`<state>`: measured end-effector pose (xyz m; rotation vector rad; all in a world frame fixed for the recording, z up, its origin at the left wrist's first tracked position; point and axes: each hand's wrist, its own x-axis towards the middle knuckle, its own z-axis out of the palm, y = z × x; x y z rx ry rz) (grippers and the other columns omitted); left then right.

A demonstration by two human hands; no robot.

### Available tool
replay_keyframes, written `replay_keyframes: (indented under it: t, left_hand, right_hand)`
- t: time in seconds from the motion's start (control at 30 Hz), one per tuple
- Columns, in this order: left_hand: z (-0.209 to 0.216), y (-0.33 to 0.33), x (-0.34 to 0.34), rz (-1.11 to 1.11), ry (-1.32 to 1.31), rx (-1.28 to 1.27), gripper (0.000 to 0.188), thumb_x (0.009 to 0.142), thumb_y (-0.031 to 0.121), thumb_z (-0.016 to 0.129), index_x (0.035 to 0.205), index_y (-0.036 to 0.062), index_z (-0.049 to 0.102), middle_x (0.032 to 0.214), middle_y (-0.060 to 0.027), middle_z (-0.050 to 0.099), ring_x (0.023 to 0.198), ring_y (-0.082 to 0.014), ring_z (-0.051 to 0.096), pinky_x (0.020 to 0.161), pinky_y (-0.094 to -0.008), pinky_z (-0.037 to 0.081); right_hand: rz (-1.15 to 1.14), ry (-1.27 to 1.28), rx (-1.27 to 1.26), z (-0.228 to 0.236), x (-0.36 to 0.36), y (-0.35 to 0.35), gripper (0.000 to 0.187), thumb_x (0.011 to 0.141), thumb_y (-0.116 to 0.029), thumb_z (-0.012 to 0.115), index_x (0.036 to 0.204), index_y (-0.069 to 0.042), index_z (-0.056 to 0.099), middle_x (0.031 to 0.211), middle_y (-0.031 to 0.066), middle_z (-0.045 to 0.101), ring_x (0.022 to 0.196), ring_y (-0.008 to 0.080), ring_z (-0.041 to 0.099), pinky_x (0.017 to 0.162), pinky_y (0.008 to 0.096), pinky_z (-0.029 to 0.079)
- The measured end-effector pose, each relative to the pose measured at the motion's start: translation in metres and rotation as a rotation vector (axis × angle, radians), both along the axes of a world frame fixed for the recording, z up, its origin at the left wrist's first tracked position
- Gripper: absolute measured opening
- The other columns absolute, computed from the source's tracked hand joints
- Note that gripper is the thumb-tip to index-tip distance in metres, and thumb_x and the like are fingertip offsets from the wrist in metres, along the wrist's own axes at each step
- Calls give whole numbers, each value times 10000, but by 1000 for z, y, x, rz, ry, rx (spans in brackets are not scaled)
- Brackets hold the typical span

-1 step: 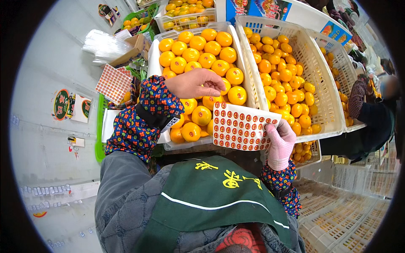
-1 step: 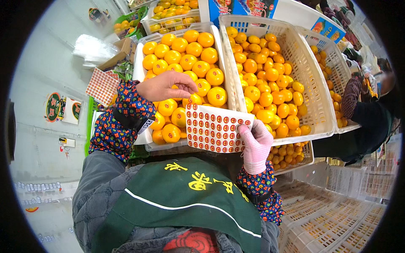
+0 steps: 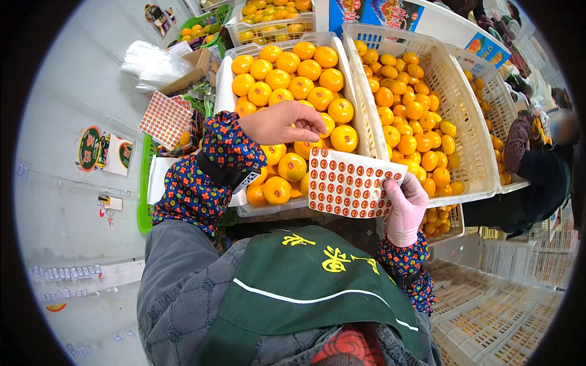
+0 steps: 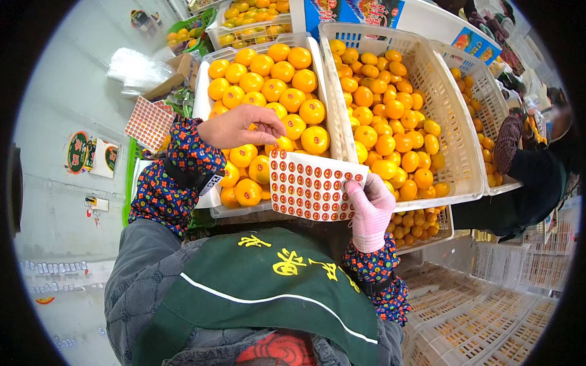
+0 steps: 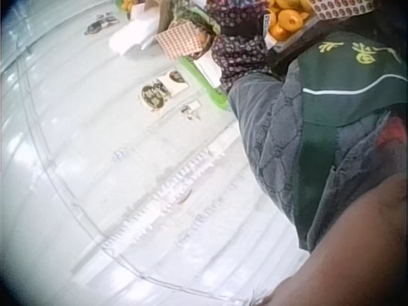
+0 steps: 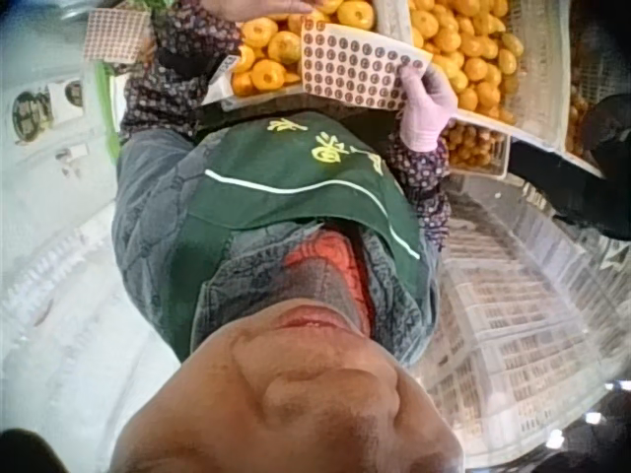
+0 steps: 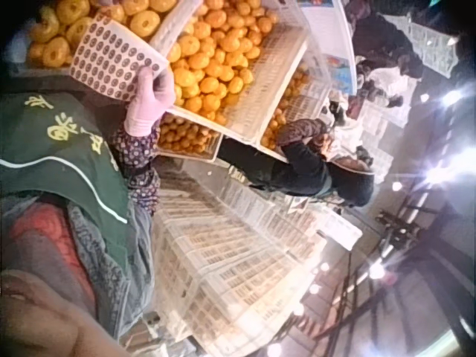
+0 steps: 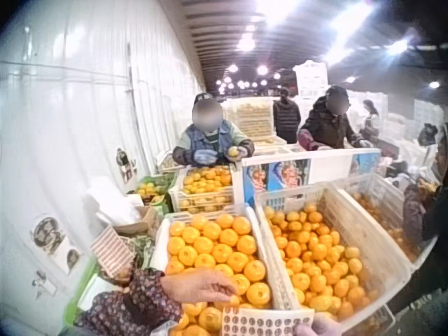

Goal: The person selects oranges from a crate, applies small round stickers to each orange, then places the labeled oranges into a branded box. The person also handles sticker sheets and packaging materials during the process.

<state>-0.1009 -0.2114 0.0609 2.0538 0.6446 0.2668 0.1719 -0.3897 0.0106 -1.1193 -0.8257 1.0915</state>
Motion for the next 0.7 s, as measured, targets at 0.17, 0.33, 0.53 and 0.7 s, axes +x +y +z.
replay_keyframes:
  t: [0.17,0.33,0.53,0.7]
  left_hand:
    - [5,-27,1,26,-14,-60,172,900,82,702,1040,-14,674,910,-52,671,844,-113,623,774,-264,519]
    - [2,-38,3,102,-88,-64,98,874,55,708,943,-1,667,843,-37,657,781,-113,616,737,-259,507]
    - [1,-51,-9,225,-232,242,85,876,60,701,920,6,652,838,-35,635,782,-112,615,731,-277,505]
    - [-17,59,-113,890,-35,260,159,946,112,636,1003,-30,677,889,-49,712,813,-82,638,763,-243,519]
  right_hand:
    - [40,-31,1,-1,-1,3,116,915,-22,663,1016,34,666,895,23,694,781,71,616,735,215,492]
    - [39,-28,-11,-1,-3,3,131,918,-25,658,1030,43,666,895,17,688,786,66,612,734,211,489]
    - [-63,-14,16,-2,-7,6,139,913,-36,667,1018,55,661,901,35,692,789,80,608,756,219,472]
    - [-68,-77,34,-3,-7,7,79,916,-24,671,974,30,659,852,24,690,739,62,594,707,205,464]
